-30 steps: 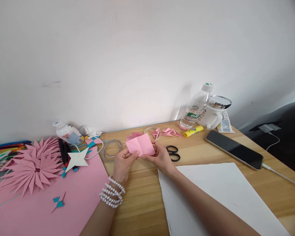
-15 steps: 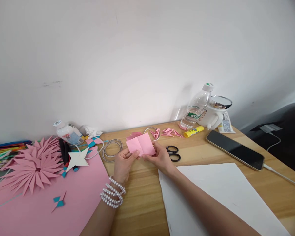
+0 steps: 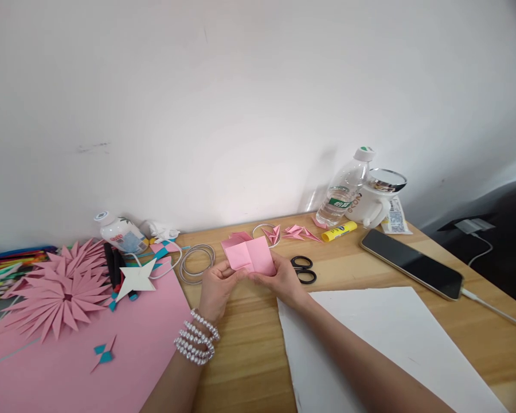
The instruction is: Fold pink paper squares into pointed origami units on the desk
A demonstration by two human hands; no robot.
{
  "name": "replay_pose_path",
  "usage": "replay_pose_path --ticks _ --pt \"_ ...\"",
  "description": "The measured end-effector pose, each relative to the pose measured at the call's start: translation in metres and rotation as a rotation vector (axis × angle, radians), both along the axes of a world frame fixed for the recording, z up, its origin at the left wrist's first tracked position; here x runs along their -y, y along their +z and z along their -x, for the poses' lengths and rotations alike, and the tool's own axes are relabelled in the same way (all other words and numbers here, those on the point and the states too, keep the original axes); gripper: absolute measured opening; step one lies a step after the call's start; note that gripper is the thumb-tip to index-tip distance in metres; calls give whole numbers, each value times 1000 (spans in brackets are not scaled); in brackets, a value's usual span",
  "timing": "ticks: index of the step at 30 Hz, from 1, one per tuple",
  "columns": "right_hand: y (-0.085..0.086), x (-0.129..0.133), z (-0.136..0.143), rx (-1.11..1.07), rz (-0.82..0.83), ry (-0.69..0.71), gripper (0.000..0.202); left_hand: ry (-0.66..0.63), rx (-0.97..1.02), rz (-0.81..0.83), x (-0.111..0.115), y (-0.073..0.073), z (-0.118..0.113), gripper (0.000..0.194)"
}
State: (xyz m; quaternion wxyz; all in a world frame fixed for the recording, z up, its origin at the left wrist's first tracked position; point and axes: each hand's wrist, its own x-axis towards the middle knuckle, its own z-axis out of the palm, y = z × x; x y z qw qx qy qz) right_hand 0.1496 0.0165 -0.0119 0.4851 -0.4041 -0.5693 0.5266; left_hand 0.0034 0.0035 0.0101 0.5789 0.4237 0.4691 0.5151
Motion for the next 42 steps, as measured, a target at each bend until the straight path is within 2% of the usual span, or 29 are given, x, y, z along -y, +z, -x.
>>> replay_pose_path --ticks 13,20,28,35,42 --pt "3 1 0 9 6 9 41 13 4 -6 2 1 -1 34" --pt "3 1 0 33 -3 -10 49 18 64 -12 2 0 -3 36" --pt "5 1 -1 94 -14 2 43 32 -47 18 0 -1 -1 38" --pt "2 2 1 67 -17 33 34 140 30 43 0 -3 0 36" --pt "1 1 2 36 21 46 26 218 -11 31 -2 -5 0 31"
